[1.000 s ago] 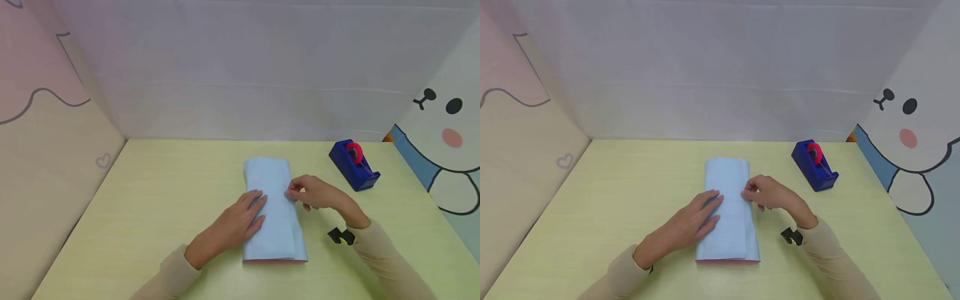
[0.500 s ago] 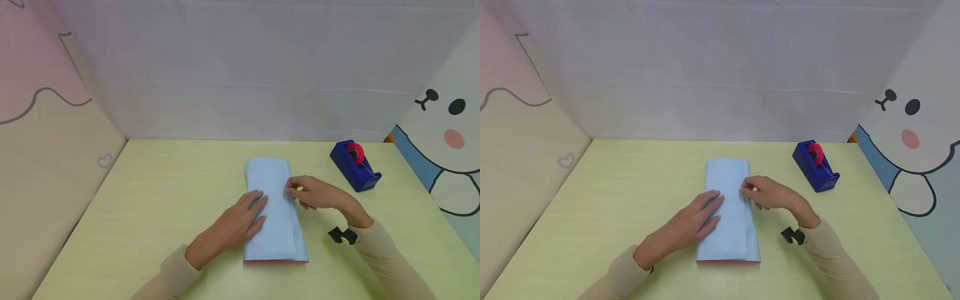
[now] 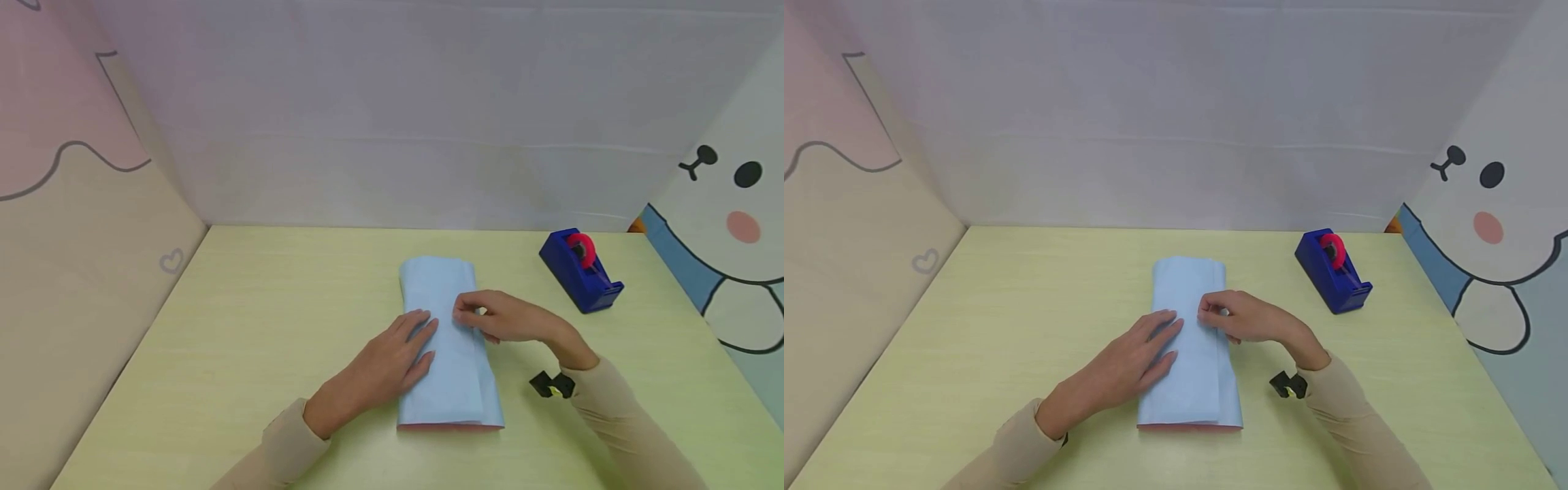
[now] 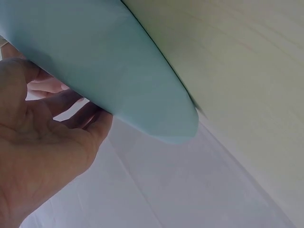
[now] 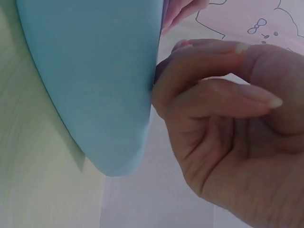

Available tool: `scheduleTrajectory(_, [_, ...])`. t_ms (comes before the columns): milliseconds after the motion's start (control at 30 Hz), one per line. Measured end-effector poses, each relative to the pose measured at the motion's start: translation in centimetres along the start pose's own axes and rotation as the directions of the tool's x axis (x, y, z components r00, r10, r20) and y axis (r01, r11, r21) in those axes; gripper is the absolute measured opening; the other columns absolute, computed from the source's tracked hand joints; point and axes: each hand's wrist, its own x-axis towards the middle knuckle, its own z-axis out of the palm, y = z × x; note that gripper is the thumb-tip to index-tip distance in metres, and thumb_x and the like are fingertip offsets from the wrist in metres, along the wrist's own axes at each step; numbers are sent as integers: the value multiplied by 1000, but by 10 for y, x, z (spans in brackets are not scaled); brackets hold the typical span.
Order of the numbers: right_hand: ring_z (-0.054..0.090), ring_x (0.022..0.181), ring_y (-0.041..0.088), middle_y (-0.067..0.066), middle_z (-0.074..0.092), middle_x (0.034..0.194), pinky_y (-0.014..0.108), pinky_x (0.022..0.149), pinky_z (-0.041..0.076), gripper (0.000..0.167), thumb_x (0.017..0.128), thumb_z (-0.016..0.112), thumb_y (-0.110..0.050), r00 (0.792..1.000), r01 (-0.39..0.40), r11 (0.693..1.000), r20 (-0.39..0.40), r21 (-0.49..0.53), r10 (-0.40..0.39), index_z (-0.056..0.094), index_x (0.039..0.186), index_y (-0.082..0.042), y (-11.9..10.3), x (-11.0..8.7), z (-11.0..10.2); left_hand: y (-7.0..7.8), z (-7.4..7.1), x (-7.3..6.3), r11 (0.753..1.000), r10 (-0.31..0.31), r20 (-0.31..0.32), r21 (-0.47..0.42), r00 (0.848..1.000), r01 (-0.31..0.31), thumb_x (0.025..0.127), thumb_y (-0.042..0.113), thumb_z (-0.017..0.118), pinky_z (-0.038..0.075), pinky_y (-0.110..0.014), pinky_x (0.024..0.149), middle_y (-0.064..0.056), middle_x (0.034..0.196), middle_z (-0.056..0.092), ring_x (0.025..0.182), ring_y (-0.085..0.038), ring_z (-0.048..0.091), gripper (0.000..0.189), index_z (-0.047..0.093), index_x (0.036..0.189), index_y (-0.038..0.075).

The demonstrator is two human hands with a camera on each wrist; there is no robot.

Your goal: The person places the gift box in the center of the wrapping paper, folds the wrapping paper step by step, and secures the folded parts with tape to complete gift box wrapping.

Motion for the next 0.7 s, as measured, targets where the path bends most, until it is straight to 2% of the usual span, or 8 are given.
scheduleTrajectory(200, [43, 49, 12, 1, 49, 74, 26, 49, 40, 18, 108, 53, -15, 1000, -13, 1000, -18, -19, 13, 60, 95, -6, -1, -2, -3, 2, 1, 6, 999, 6, -54, 41, 999, -4, 97, 22, 67, 50, -34, 103, -17, 131, 61, 124, -29, 57, 43, 64, 132, -3])
scheduleTrajectory(333, [44, 50, 12, 0, 50, 74, 26, 50, 39, 17, 107, 54, -12, 999, -24, 998, -41, -59, 22, 61, 94, -6, -4, 1, -3, 2, 1, 11, 996, 4, -69, 92, 998, 2, 94, 23, 66, 53, -32, 95, -14, 122, 62, 111, -27, 60, 42, 67, 131, 3])
scheduleTrajectory(533, [47, 52, 10, 2, 53, 74, 25, 51, 41, 17, 106, 53, -11, 999, -19, 994, -51, -105, 14, 63, 93, -6, -5, 2, -1, 6, 5, 18, 981, 24, -83, 195, 996, -7, 92, 23, 63, 51, -29, 78, -14, 110, 59, 91, -25, 55, 45, 68, 135, 14])
scheduleTrajectory(700, [47, 52, 9, -2, 51, 71, 25, 52, 41, 17, 106, 53, -12, 999, -24, 994, -51, -109, 19, 63, 93, -6, -5, 2, -1, 9, 6, 21, 966, 18, -94, 259, 995, 7, 92, 25, 61, 48, -28, 72, -14, 105, 57, 84, -23, 50, 44, 70, 135, 19])
